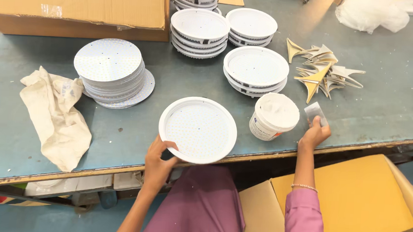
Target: The person applies white paste to light fixture housings and base plates using a metal spatula, attaches LED circuit boards to the housings, and places the assembled components into a box.
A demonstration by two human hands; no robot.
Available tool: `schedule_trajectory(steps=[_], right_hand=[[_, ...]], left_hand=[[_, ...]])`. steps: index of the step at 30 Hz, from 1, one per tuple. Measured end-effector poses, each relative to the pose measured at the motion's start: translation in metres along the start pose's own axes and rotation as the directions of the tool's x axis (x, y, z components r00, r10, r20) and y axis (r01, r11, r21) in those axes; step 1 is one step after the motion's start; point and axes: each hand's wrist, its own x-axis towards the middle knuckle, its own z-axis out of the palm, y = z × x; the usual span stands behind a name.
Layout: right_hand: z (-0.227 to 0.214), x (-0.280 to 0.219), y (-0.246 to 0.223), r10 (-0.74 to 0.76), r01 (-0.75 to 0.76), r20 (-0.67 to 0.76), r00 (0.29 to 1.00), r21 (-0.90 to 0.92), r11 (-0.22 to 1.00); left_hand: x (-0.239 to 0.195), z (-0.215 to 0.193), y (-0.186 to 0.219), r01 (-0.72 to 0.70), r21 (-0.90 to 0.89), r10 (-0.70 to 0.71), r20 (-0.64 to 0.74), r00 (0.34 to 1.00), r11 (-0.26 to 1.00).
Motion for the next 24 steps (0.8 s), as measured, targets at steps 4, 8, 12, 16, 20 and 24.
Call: schedule_trajectory(steps=[4,8,12,16,20,24], right_hand=[[0.001,-0.006,-0.010,0.005,-0.004,0.052,0.999,-0.002,1.000],[0.003,-0.011,-0.016,-0.009,0.009,0.040,0.999,0.002,1.000],[0.006,-0.011,-0.019,-0.009,0.009,0.039,0.999,0.017,1.000],[0.005,-0.014,-0.020,-0.001,0.001,0.032,0.999,0.005,1.000],[0.006,-0.012,-0.018,-0.003,0.003,0.031,1.000,-0.008,1.000],[0.004,-0.011,-0.013,-0.023,0.023,0.018,1.000,-0.020,1.000]], left_hand=[[0.031,0.005,-0.004,0.321,-0.434,-0.327,0.062,0.943,0.842],[0.097,0.022,0.005,0.097,-0.600,-0.154,-0.045,0.987,0.794],[0.212,0.067,0.019,-0.232,-0.610,0.117,-0.223,0.968,0.758],[0.324,0.115,0.020,-0.072,-0.239,-0.009,-0.320,0.947,0.968],[0.379,0.153,0.002,-0.177,-0.027,0.141,-0.495,0.858,0.984],[0.394,0.176,-0.023,-0.163,0.130,0.208,-0.558,0.803,0.978]])
